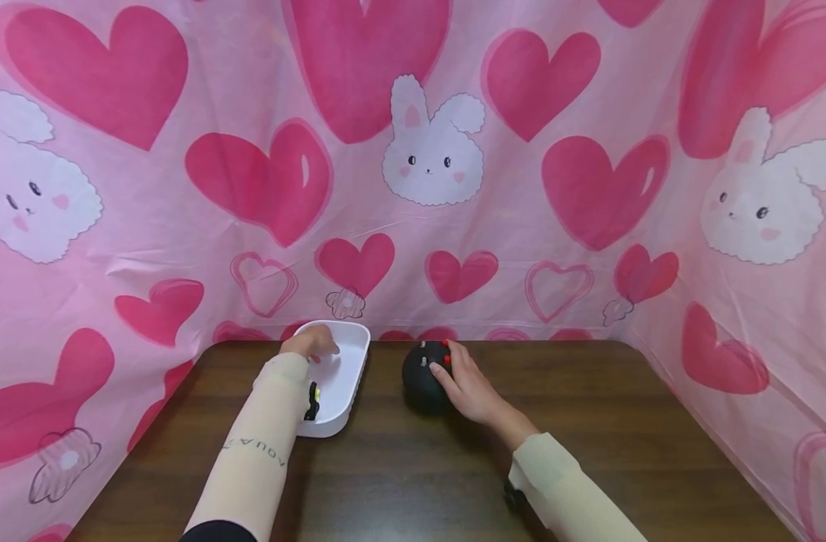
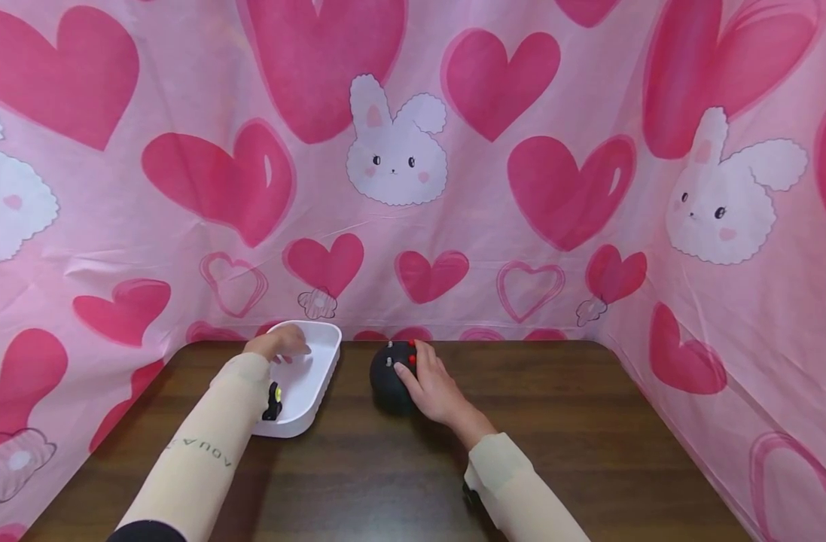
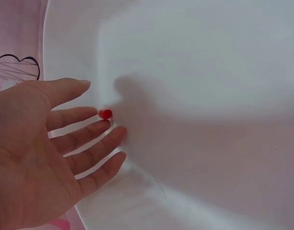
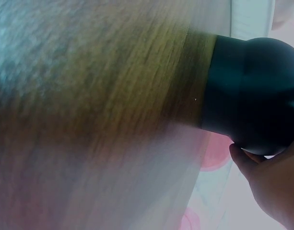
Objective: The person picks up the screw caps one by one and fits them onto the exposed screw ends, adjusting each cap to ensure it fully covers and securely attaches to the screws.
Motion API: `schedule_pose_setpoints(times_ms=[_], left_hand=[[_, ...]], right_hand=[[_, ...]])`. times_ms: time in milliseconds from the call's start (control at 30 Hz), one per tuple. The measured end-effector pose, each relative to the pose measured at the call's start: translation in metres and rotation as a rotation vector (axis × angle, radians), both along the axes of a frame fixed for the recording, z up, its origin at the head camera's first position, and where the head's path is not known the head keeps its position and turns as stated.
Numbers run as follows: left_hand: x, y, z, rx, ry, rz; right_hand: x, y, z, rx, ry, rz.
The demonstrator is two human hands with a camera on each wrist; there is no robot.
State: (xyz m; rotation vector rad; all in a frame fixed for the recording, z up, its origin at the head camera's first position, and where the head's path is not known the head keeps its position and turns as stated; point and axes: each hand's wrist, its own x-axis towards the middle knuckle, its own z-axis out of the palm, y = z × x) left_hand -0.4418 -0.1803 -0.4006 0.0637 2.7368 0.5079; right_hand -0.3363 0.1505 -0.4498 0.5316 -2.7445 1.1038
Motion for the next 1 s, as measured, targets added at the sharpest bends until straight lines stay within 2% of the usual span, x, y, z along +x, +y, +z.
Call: schedule_pose_setpoints(times_ms=[167,433,767,1000], left_hand=[[-0.0018,0.0011,-0.001,-0.001,0.007,-0.049],[-0.0027,0.0019,-0.0055,0.116,-0.021,-0.054],[-0.0029,0.0017,-0.0099,0.154,-0.03,-0.09],[0.0016,0.0089,-0.0076,0.129,0.012,-0.147]], right_hand=[[-0.0002,-0.0019,0.0004,-0.005,0.008,-0.004],[-0.0009,-0.0039,-0.0012,0.019,0.057,0.007],[0.0015,-0.0048,-0.0002,0.006,0.03,-0.001],[0.0032,-0.0042,0.0001,-0.01,0.028,-0.013]])
